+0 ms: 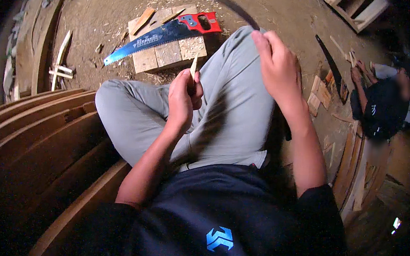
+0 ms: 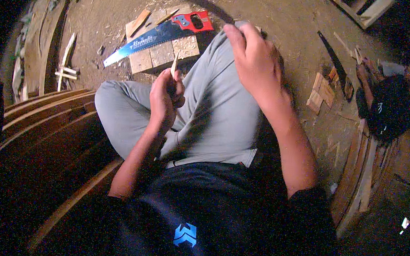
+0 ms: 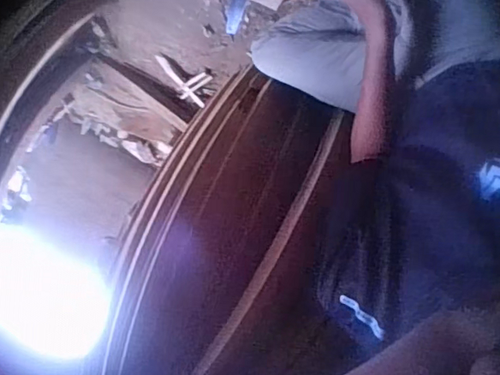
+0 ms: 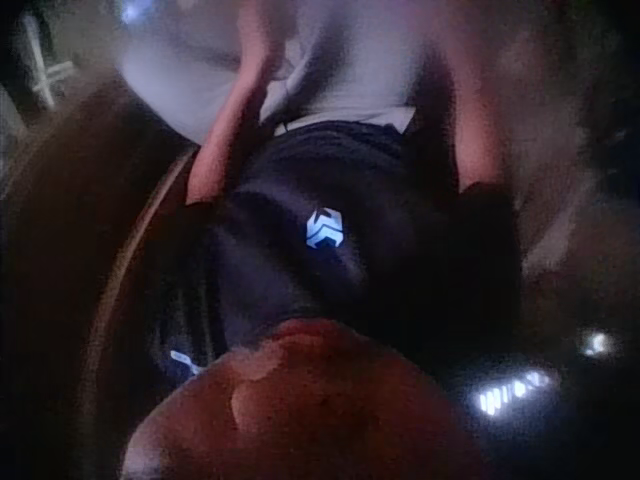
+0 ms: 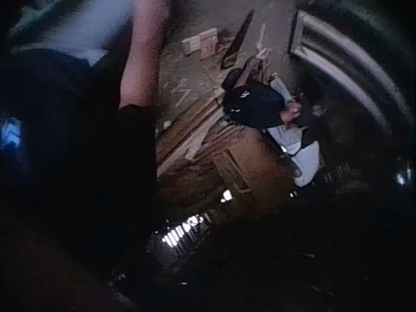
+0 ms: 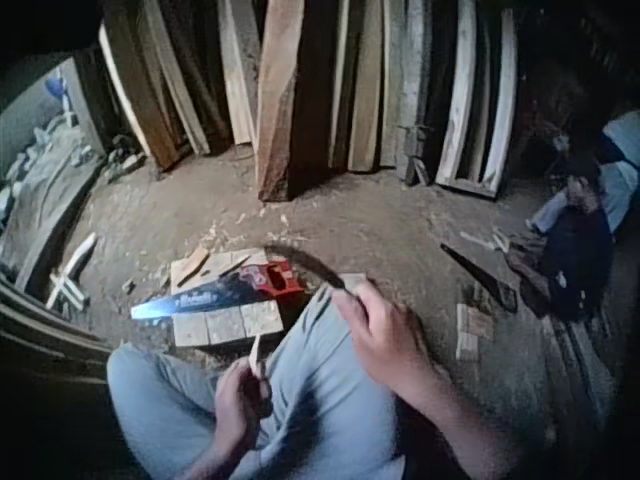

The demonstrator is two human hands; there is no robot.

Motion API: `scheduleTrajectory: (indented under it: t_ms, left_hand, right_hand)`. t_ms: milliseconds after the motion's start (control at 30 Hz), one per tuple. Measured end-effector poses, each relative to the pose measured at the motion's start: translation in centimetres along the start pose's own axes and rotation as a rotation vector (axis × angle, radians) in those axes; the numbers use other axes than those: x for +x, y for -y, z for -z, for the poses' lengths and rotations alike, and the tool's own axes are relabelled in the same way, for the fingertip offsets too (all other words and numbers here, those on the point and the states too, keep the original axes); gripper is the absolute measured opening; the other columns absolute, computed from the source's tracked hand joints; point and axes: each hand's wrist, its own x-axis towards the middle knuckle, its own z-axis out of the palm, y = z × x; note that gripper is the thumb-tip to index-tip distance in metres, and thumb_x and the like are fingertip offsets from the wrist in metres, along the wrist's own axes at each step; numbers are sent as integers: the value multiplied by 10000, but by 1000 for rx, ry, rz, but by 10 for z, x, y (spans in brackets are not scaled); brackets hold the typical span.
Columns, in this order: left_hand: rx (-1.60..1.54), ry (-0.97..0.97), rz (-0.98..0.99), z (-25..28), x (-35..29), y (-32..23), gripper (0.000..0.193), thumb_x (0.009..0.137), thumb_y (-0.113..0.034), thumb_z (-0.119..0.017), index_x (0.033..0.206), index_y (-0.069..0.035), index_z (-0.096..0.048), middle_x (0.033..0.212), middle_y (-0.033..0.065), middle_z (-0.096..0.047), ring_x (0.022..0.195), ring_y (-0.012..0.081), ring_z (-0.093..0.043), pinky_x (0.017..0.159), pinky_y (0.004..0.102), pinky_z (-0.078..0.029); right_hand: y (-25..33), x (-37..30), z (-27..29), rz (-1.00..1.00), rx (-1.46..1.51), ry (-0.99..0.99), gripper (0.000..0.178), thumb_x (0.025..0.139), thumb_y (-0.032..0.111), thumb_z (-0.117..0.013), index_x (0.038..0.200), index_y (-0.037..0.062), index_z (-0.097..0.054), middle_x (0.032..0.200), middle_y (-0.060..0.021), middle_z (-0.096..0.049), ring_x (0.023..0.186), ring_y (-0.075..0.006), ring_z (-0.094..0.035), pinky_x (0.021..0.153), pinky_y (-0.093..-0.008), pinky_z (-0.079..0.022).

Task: The person sits on the floor and uses a knife to carve and shape a small piece of wood. They repeatedly scrape and pare the wood, occasionally pausing to inspect the edges.

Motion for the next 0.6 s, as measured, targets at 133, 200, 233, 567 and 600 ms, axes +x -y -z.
scheduleTrajectory:
  t_ms: [133, 200, 233, 567, 600]
  left_hand:
    - [-24, 93, 106, -25, 1, -5, 334, 928, -403, -348, 813, -136, -512, 518, -50, -336, 421, 77, -229, 404, 262, -171]
    - [-81, 201, 127, -40, -1, -1, 269, 921, -397, -361, 914, -152, -471, 541, -45, -312, 445, 87, -246, 408, 264, -175]
    - [-26, 202, 151, -49, -1, -1, 249, 923, -389, -371, 930, -156, -458, 545, -42, -314, 450, 89, -255, 407, 264, -177]
    - [228, 241, 155, -73, 1, 55, 244, 975, -290, -315, 890, -105, -450, 558, 23, -448, 392, 103, -364, 367, 248, -292]
    - [291, 222, 100, -73, 1, 57, 250, 975, -287, -313, 882, -99, -450, 557, 24, -447, 391, 103, -364, 368, 248, -291]
  right_hand:
    - [-20, -37, 25, -99, 17, 112, 332, 944, 330, -505, 839, 15, -499, 660, -243, -529, 658, -453, -543, 531, -467, -397]
    - [-32, -58, 24, -135, 93, 103, 327, 944, 324, -509, 839, 14, -495, 651, -238, -518, 644, -446, -537, 524, -462, -391]
    - [-38, -68, 22, -145, 162, 87, 326, 945, 323, -509, 839, 15, -493, 647, -234, -517, 641, -441, -537, 523, -460, -391]
    - [-63, -119, 2, -325, 121, 67, 371, 960, 352, -475, 770, 35, -501, 565, -206, -514, 565, -412, -557, 456, -455, -373]
    - [-64, -121, 1, -318, 100, 70, 366, 958, 347, -480, 768, 36, -501, 564, -207, -516, 561, -411, -558, 450, -454, -374]
